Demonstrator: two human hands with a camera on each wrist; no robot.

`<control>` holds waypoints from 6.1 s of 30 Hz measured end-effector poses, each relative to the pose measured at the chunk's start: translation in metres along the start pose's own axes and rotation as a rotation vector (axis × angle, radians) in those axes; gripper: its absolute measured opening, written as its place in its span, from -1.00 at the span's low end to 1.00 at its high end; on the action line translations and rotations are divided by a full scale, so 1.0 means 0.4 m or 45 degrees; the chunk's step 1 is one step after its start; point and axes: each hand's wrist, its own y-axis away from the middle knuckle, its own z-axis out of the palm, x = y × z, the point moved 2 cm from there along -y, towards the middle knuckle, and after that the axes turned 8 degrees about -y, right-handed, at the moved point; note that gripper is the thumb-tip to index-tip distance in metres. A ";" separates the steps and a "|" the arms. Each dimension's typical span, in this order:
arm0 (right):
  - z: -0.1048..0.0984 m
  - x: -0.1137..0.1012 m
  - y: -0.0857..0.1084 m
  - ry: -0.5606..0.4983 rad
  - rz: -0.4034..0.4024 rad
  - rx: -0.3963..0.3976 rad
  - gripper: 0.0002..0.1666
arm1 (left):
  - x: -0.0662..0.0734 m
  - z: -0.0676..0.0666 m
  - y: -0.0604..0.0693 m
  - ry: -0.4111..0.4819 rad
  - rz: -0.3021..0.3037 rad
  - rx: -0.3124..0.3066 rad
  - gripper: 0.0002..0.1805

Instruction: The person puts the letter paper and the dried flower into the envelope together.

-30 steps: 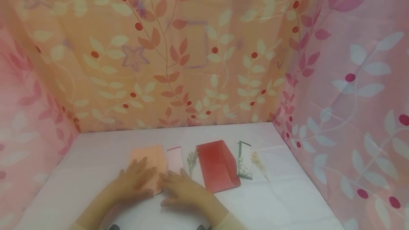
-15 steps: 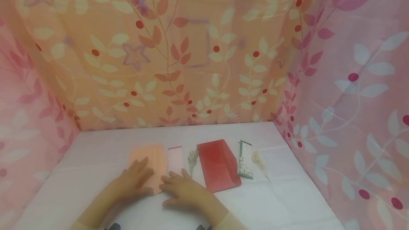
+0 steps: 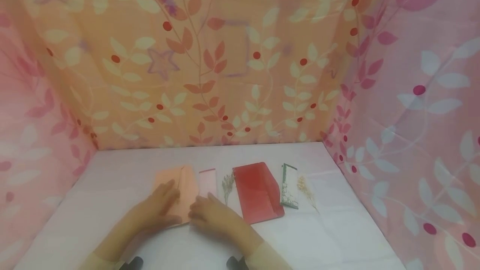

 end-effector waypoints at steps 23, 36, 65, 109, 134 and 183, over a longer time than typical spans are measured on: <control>0.015 0.000 -0.056 -0.113 0.193 0.273 -0.84 | -0.010 -0.006 -0.005 0.049 0.035 0.069 0.01; 0.023 -0.015 -0.045 -0.073 0.218 0.347 -0.87 | -0.009 -0.007 -0.004 0.052 0.023 0.104 0.10; -0.074 0.054 0.027 -0.369 0.869 0.677 -0.59 | -0.006 -0.008 -0.012 0.065 -0.030 0.077 0.14; -0.023 0.047 0.020 -0.075 1.086 0.696 -0.52 | -0.011 0.005 -0.012 0.087 -0.031 0.063 0.03; -0.057 0.050 0.044 -0.483 1.017 0.759 -0.76 | -0.003 -0.011 -0.009 0.086 -0.042 0.043 0.04; -0.063 0.024 -0.020 -1.388 0.977 0.915 -0.59 | -0.004 -0.019 -0.006 0.087 -0.047 0.031 0.00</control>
